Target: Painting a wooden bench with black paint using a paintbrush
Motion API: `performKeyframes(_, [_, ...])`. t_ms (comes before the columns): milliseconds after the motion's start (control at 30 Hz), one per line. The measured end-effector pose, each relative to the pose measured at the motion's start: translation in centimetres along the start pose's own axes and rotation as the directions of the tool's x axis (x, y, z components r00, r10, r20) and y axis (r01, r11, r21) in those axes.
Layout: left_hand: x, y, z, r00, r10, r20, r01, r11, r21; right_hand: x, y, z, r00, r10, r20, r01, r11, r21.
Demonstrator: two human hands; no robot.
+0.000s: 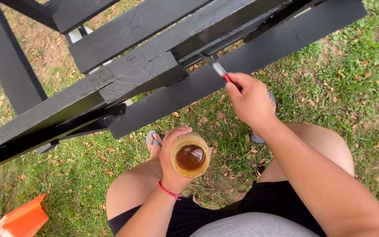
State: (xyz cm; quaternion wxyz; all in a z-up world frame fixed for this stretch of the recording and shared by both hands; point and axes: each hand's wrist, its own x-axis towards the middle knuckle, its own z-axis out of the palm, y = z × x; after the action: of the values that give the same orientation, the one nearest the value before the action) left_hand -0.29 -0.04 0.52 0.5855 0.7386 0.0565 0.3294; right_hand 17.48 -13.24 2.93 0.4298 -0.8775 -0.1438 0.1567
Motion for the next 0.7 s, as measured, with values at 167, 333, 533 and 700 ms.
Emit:
performKeyframes(167, [-0.1, -0.1, 0.2, 1.0, -0.018, -0.01, 0.018, 1.0, 0.0, 0.9, 0.1, 1.2, 0.983, 0.128, 0.131, -0.103, 0.978, -0.18])
performKeyframes(333, [-0.2, -0.3, -0.1, 1.0, -0.001, 0.01, 0.001, 1.0, -0.008, 2.0, -1.7, 1.0, 1.0, 0.0, 0.014, 0.0, 1.0, -0.017])
performKeyframes(533, [-0.4, -0.1, -0.3, 1.0, -0.003, 0.02, 0.002, 1.0, 0.003, 0.9, 4.4, 0.2, 0.982, 0.055, -0.181, -0.033, 0.992, 0.121])
performKeyframes(700, [-0.4, -0.1, -0.1, 0.999, -0.032, 0.038, 0.03, 0.998, 0.049, 1.5, 3.8, 0.6, 0.881, 0.186, -0.435, -0.002, 0.92, 0.391])
